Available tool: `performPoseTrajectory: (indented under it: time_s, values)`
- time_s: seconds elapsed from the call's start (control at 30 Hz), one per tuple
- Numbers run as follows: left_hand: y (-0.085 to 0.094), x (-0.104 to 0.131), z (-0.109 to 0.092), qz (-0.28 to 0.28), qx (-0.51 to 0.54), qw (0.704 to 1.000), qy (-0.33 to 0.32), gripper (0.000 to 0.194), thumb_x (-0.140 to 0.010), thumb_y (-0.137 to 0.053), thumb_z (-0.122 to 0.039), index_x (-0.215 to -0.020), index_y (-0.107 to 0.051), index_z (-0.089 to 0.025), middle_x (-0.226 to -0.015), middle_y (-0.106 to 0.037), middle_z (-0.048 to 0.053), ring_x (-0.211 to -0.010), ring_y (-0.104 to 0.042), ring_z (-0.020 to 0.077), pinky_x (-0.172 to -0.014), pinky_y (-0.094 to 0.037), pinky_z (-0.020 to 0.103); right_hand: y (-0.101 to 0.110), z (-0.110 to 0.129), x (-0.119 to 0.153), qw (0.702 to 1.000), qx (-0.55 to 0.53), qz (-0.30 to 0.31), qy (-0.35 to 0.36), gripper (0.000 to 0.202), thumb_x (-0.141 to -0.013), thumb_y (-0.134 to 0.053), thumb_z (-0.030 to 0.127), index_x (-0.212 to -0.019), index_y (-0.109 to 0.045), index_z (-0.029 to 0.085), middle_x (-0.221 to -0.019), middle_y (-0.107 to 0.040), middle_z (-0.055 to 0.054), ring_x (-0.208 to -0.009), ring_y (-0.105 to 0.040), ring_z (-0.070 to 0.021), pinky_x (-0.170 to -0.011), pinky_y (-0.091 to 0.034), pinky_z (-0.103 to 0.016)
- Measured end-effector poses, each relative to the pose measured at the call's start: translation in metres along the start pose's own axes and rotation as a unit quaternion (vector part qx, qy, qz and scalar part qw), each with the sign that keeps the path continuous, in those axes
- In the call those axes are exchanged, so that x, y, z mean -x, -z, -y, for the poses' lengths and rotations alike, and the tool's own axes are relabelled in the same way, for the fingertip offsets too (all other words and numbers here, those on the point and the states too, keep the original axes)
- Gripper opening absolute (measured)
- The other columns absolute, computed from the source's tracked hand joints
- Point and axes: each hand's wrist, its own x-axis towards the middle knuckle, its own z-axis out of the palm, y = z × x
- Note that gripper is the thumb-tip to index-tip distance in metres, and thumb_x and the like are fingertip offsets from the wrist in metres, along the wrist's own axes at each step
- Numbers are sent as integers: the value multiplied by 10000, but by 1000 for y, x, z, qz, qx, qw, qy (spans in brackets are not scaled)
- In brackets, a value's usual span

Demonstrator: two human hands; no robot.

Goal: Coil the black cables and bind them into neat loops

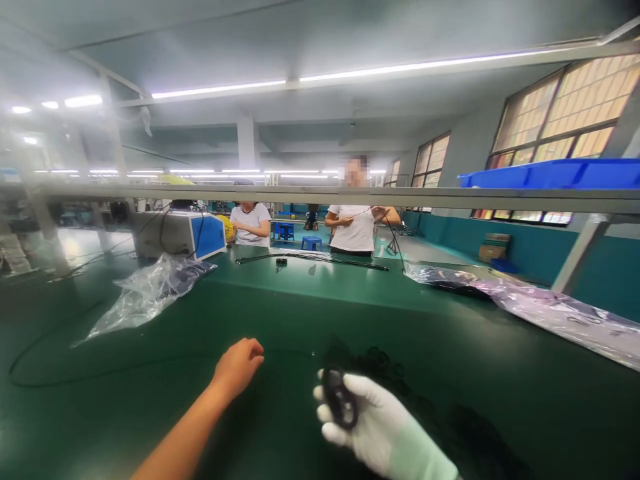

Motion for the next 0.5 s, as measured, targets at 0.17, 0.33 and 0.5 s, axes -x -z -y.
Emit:
performPoseTrajectory:
  time_s: [0.17,0.33,0.5]
  values:
    - [-40,-30,-9,-12,-81,996,-46,348,-787,-536,-150,-1118,-604,-234,-1163,-594,50,-1137,-470,226,-916,-351,328,90,58,-44,914,315,-244,83,588,-838,-523,327,-1355,-327,126,-1319,-438,-197,-1058,-554,-257,-912,-445,-448]
    - [-57,-43,-10,7,-110,993,-34,138,-801,-506,-136,-830,-622,-205,-945,-641,47,-956,-551,224,-832,-379,336,164,93,-64,810,452,-368,57,398,-867,-579,287,-1237,-492,170,-1335,-443,-114,-1199,-445,-281,-997,-373,-518]
    - [-26,-20,15,29,-62,996,-53,210,-900,-357,-236,-905,-566,-234,-845,-651,-5,-776,-599,162,-717,-445,255,198,103,-57,773,492,-400,29,346,-891,-560,324,-1200,-525,173,-1261,-512,-94,-1103,-528,-242,-924,-455,-472]
